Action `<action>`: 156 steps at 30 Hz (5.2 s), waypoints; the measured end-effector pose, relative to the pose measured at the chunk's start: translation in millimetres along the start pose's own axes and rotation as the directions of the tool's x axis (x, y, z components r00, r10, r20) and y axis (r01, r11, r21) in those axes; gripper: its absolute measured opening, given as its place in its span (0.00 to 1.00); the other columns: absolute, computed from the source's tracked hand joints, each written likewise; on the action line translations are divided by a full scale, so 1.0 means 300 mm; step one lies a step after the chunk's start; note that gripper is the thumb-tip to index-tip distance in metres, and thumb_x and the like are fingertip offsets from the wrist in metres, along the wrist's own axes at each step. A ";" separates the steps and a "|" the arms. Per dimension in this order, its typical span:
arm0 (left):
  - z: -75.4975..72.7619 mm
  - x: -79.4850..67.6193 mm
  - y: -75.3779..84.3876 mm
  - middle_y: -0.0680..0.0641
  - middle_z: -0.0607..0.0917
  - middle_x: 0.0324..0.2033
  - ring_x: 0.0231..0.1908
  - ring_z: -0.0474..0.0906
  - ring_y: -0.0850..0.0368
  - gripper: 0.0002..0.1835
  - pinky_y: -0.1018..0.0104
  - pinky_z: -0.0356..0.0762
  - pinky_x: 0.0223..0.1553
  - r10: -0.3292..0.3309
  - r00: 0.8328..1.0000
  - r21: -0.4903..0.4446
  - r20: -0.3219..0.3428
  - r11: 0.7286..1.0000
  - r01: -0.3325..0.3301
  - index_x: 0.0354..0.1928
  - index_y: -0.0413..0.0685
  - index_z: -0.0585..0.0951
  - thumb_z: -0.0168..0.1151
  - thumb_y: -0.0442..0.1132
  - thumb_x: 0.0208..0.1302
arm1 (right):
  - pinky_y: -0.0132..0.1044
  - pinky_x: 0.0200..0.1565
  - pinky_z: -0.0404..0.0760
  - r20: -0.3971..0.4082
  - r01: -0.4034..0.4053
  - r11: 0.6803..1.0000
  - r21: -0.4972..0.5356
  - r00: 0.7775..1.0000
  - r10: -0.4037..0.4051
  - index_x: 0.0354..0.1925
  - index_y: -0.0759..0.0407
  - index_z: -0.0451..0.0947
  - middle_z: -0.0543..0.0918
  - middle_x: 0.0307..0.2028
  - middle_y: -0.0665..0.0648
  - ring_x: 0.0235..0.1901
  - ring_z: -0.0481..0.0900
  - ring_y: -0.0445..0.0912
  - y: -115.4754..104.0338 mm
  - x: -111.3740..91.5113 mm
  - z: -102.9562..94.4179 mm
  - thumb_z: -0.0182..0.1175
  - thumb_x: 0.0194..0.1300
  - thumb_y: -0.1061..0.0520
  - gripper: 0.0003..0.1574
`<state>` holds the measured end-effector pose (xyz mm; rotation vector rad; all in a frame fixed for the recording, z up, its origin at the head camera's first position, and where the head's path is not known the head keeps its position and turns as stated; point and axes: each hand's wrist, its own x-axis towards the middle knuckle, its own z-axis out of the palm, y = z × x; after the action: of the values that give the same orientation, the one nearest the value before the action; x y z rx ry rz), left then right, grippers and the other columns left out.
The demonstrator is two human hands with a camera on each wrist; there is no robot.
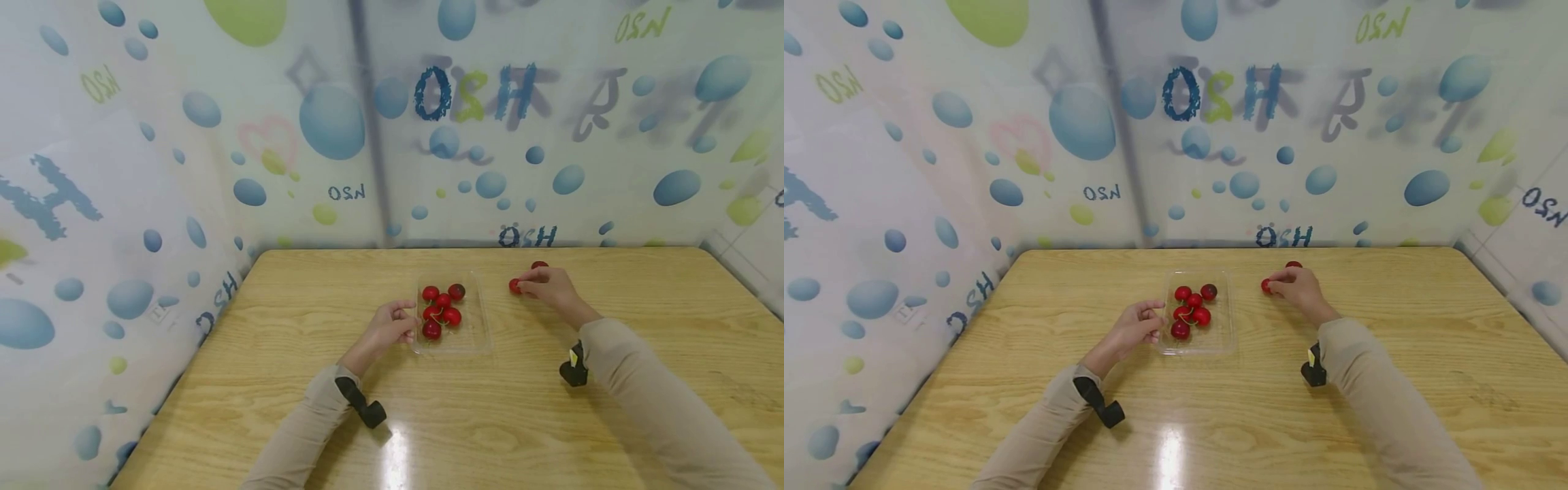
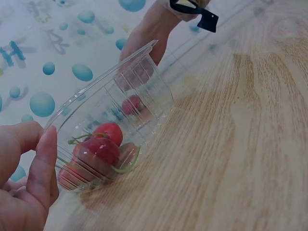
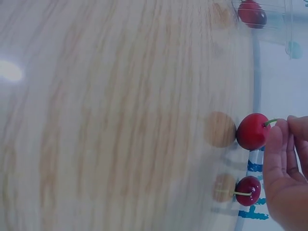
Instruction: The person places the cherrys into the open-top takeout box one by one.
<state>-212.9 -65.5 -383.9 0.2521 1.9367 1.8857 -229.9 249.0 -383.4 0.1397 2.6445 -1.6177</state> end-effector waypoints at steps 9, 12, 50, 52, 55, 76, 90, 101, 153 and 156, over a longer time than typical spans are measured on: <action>0.001 0.001 -0.002 0.49 0.70 0.24 0.18 0.69 0.65 0.25 0.78 0.73 0.19 0.005 1.000 0.000 -0.002 1.000 -0.005 0.57 0.25 0.60 0.50 0.24 0.56 | 0.42 0.46 0.75 0.020 -0.010 1.000 0.015 1.000 0.009 0.46 0.74 0.70 0.73 0.42 0.65 0.37 0.75 0.46 -0.005 -0.007 0.006 0.55 0.61 0.60 0.19; 0.001 0.001 -0.001 0.49 0.70 0.24 0.18 0.69 0.65 0.25 0.78 0.73 0.19 0.003 1.000 -0.002 -0.004 1.000 -0.003 0.57 0.26 0.60 0.50 0.24 0.56 | 0.42 0.46 0.75 0.020 -0.003 1.000 0.011 1.000 0.002 0.46 0.74 0.70 0.73 0.42 0.64 0.36 0.75 0.45 -0.009 -0.013 0.006 0.54 0.61 0.60 0.19; -0.014 0.035 -0.036 0.49 0.70 0.24 0.18 0.69 0.63 0.25 0.76 0.73 0.19 -0.012 1.000 0.007 -0.020 1.000 0.012 0.56 0.27 0.62 0.53 0.26 0.57 | 0.37 0.40 0.79 0.121 0.155 0.987 0.043 0.980 -0.159 0.43 0.71 0.72 0.79 0.36 0.60 0.33 0.78 0.42 -0.173 -0.103 0.043 0.57 0.59 0.56 0.19; -0.019 0.048 -0.053 0.49 0.70 0.24 0.18 0.69 0.63 0.25 0.76 0.73 0.19 -0.012 1.000 0.005 -0.027 1.000 0.012 0.56 0.28 0.62 0.54 0.26 0.56 | 0.36 0.40 0.79 0.127 0.154 0.987 0.049 0.979 -0.160 0.43 0.71 0.72 0.79 0.36 0.60 0.33 0.78 0.42 -0.184 -0.107 0.049 0.57 0.60 0.56 0.19; -0.018 0.055 -0.063 0.49 0.70 0.24 0.18 0.69 0.63 0.24 0.76 0.73 0.18 -0.007 0.999 -0.001 -0.045 1.000 0.007 0.56 0.29 0.63 0.54 0.26 0.56 | 0.37 0.40 0.78 0.140 0.158 0.985 0.063 0.976 -0.166 0.43 0.72 0.72 0.79 0.35 0.59 0.33 0.78 0.43 -0.196 -0.112 0.059 0.57 0.60 0.57 0.20; -0.015 0.056 -0.069 0.48 0.70 0.23 0.17 0.68 0.63 0.23 0.76 0.72 0.18 0.007 0.998 0.001 -0.062 1.000 -0.007 0.54 0.29 0.65 0.53 0.25 0.55 | 0.48 0.43 0.76 0.294 0.154 0.984 0.086 0.940 -0.173 0.39 0.70 0.74 0.79 0.34 0.58 0.34 0.77 0.47 -0.228 -0.124 0.172 0.58 0.59 0.59 0.14; -0.014 0.041 -0.041 0.48 0.71 0.23 0.17 0.69 0.63 0.24 0.76 0.73 0.18 -0.012 1.000 -0.008 -0.027 1.000 0.012 0.55 0.26 0.63 0.51 0.23 0.55 | 0.47 0.42 0.77 0.380 0.128 0.989 0.080 0.913 -0.149 0.39 0.72 0.74 0.79 0.31 0.57 0.32 0.78 0.48 -0.241 -0.131 0.230 0.57 0.59 0.62 0.13; -0.013 0.031 -0.040 0.48 0.70 0.23 0.17 0.69 0.64 0.23 0.76 0.73 0.18 0.007 1.000 -0.007 -0.026 1.000 -0.007 0.55 0.27 0.62 0.52 0.24 0.55 | 0.45 0.38 0.79 0.378 0.098 0.990 0.104 0.917 -0.130 0.35 0.72 0.75 0.80 0.28 0.58 0.28 0.78 0.45 -0.232 -0.129 0.267 0.56 0.58 0.66 0.07; -0.012 0.058 -0.072 0.48 0.71 0.23 0.17 0.69 0.63 0.23 0.76 0.72 0.18 0.019 0.998 -0.002 -0.067 1.000 -0.020 0.53 0.29 0.65 0.51 0.23 0.52 | 0.45 0.38 0.79 0.330 0.120 0.993 -0.001 0.937 -0.113 0.38 0.68 0.75 0.79 0.34 0.62 0.35 0.76 0.55 -0.218 -0.096 0.246 0.56 0.58 0.60 0.11; -0.013 0.056 -0.070 0.48 0.71 0.23 0.17 0.69 0.63 0.23 0.76 0.72 0.18 0.014 0.998 -0.007 -0.068 1.000 -0.015 0.53 0.29 0.65 0.52 0.23 0.52 | 0.47 0.40 0.78 0.333 0.123 0.992 0.015 0.935 -0.121 0.38 0.68 0.75 0.78 0.35 0.63 0.36 0.75 0.57 -0.229 -0.099 0.239 0.56 0.59 0.60 0.11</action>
<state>-226.1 -63.4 -407.3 0.2029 1.9761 1.9344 -208.2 152.5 -352.7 -0.2815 2.4377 -1.5063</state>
